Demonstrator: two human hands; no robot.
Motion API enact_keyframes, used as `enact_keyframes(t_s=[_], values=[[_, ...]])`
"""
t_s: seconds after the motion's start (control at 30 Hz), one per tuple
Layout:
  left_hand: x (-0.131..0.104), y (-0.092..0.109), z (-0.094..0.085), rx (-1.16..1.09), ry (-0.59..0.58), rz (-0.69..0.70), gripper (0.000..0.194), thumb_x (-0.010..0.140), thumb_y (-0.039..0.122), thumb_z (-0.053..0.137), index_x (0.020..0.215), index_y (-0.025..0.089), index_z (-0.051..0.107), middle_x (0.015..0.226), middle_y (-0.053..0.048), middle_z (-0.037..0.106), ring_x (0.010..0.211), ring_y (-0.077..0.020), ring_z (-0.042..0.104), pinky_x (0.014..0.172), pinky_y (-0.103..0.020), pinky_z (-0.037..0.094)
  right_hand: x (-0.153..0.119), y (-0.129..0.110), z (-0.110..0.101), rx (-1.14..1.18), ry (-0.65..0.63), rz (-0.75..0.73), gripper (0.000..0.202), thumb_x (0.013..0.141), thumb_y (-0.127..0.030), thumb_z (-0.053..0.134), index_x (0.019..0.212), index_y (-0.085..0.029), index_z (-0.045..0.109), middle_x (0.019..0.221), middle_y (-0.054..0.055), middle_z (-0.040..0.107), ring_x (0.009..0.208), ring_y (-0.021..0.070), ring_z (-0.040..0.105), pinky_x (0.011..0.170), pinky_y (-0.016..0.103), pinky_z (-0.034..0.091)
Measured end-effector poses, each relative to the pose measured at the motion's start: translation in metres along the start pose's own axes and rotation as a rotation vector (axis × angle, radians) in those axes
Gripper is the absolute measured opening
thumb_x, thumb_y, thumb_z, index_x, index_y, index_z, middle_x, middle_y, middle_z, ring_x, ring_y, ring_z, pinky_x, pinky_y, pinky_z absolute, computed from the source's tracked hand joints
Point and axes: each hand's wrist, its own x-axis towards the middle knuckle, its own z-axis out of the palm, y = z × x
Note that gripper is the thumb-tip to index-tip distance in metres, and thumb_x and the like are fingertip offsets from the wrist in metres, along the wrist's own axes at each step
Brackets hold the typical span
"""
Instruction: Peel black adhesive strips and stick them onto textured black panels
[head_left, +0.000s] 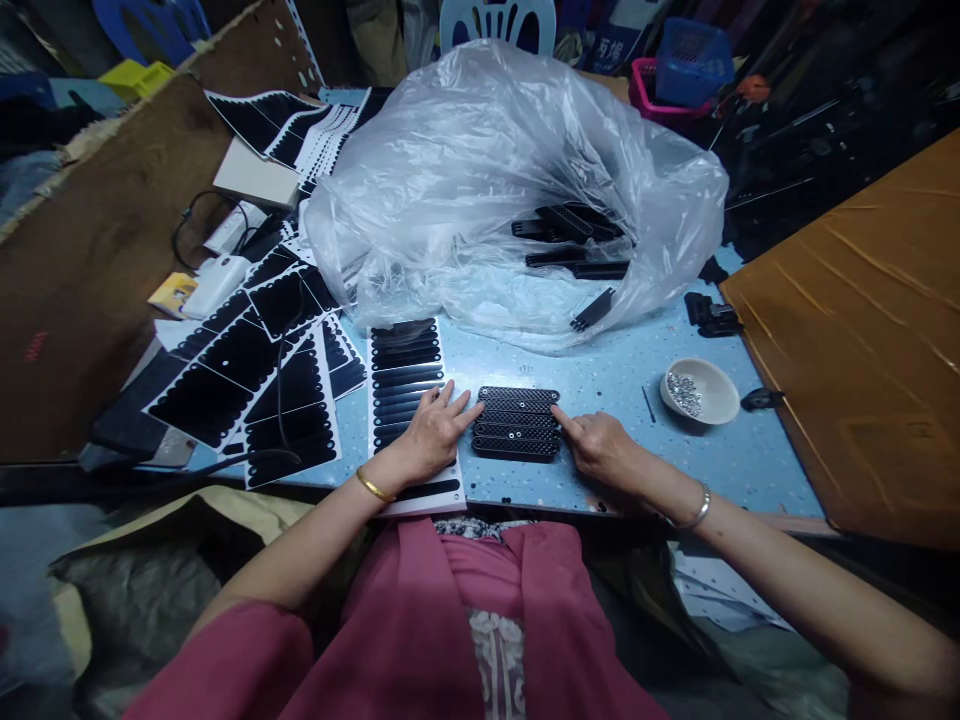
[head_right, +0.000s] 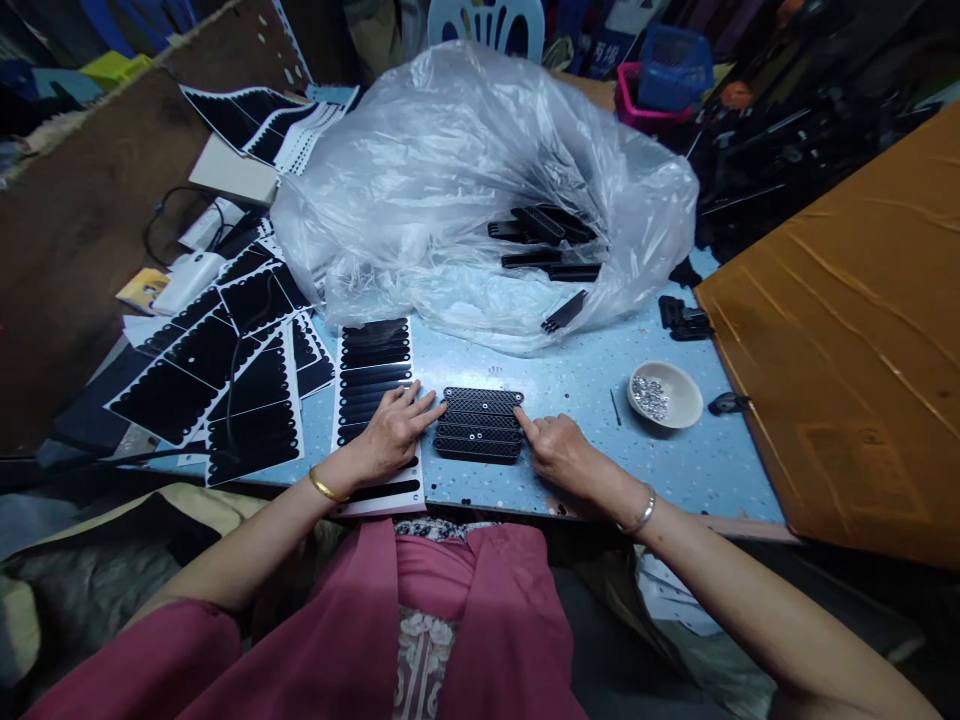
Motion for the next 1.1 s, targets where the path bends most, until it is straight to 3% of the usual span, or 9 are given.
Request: enact_keyframes(t_s=[0.17,0.33,0.57,0.7,0.87,1.1], values=[[0.007,-0.005,-0.005,0.038,-0.031,0.013,0.059,0.076,0.0,0.05,0.132,0.018,0.056,0.131,-0.017,0.058,0.132,-0.0394,0.044,0.097,-0.056,0.038,0.001,0.002,0.001,0.032,0.015,0.006,0.059,0.074,-0.003,0.042,0.132,0.003,0.049,0.066,0.009,0.065,0.057,0.0177,0.052,0.056,0.029,0.035],[0.016,-0.006,-0.007,0.007,-0.046,0.005,0.056,0.076,0.0,0.049,0.129,0.018,0.058,0.129,-0.015,0.061,0.13,-0.038,0.046,0.096,-0.055,0.039,0.002,0.006,0.005,0.117,0.054,0.021,0.055,0.079,-0.005,0.042,0.135,-0.005,0.048,0.069,0.007,0.067,0.059,0.017,0.055,0.056,0.027,0.036],[0.007,-0.01,0.003,-0.076,0.064,0.006,0.06,0.074,-0.001,0.046,0.129,0.019,0.057,0.132,-0.011,0.061,0.129,-0.0352,0.048,0.096,-0.053,0.039,-0.001,0.003,0.012,0.088,0.141,0.004,0.062,0.075,-0.003,0.043,0.137,-0.003,0.044,0.066,0.006,0.065,0.057,0.017,0.053,0.055,0.027,0.037],[0.006,-0.009,0.006,-0.054,0.114,-0.014,0.062,0.074,-0.001,0.046,0.133,0.016,0.054,0.133,-0.015,0.059,0.132,-0.0369,0.045,0.096,-0.053,0.039,0.0,0.003,0.011,0.113,0.155,-0.016,0.066,0.073,-0.002,0.044,0.139,-0.002,0.042,0.066,0.006,0.064,0.057,0.0171,0.053,0.055,0.027,0.038],[0.011,-0.004,0.003,0.032,0.044,-0.008,0.061,0.075,-0.001,0.047,0.132,0.018,0.057,0.13,-0.017,0.06,0.13,-0.0397,0.045,0.094,-0.055,0.038,0.001,0.002,0.007,0.113,0.107,0.002,0.064,0.074,-0.002,0.043,0.137,-0.001,0.046,0.066,0.008,0.065,0.057,0.0179,0.053,0.055,0.028,0.039],[0.014,-0.006,0.003,-0.033,0.004,-0.018,0.06,0.079,0.002,0.045,0.134,0.023,0.056,0.127,-0.012,0.063,0.123,-0.0324,0.052,0.09,-0.048,0.041,0.002,0.002,0.002,0.093,0.101,-0.005,0.058,0.074,-0.001,0.042,0.132,0.001,0.05,0.066,0.009,0.065,0.057,0.0177,0.053,0.056,0.029,0.039]])
